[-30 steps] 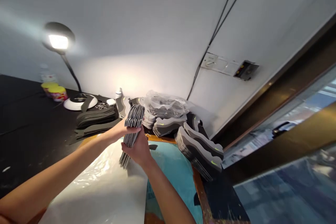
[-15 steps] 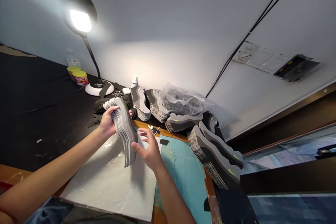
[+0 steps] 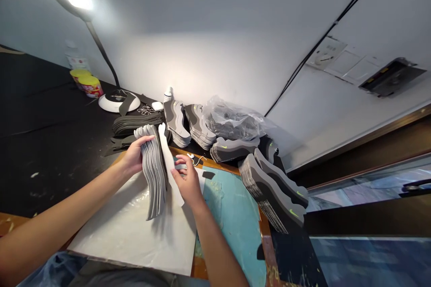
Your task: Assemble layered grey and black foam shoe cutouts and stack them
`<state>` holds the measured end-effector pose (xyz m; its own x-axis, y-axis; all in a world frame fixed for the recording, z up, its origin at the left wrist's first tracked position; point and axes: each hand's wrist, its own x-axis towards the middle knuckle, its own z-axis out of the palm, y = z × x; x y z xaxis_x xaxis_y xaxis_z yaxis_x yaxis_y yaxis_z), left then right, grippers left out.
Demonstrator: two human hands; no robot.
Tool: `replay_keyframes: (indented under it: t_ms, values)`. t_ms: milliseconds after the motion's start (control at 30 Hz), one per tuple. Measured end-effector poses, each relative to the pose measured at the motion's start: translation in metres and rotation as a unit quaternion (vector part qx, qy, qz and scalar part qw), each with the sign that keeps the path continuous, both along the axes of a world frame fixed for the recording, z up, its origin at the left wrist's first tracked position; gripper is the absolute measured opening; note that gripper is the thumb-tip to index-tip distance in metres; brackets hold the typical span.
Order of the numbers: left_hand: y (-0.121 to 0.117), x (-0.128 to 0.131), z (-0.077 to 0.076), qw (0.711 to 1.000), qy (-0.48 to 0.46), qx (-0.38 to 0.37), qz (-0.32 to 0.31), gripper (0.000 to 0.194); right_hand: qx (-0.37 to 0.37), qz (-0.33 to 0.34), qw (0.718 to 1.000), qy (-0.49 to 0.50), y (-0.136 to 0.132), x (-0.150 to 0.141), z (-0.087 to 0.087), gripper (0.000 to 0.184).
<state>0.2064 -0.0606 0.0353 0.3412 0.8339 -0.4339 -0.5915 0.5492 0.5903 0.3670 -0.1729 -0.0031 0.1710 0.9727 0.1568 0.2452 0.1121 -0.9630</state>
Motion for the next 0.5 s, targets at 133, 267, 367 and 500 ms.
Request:
replay_keyframes:
  t_ms: [133,267,367,500]
  values:
    - [-0.001,0.001,0.002,1.0,0.0,-0.011,0.001,0.001,0.053,0.001,0.995,-0.082,-0.004,0.006,0.006,0.018]
    - [-0.004,0.003,0.003,1.0,0.003,-0.021,-0.004,0.003,0.07,-0.008,0.99,-0.122,-0.007,-0.002,0.018,0.013]
    - [-0.006,0.003,0.004,1.0,0.006,-0.023,-0.009,0.005,0.061,-0.021,0.984,-0.165,-0.009,-0.013,0.023,0.022]
    - [-0.008,0.003,0.004,1.0,0.006,-0.02,-0.01,0.005,0.046,-0.021,0.982,-0.182,-0.011,-0.02,0.02,0.022]
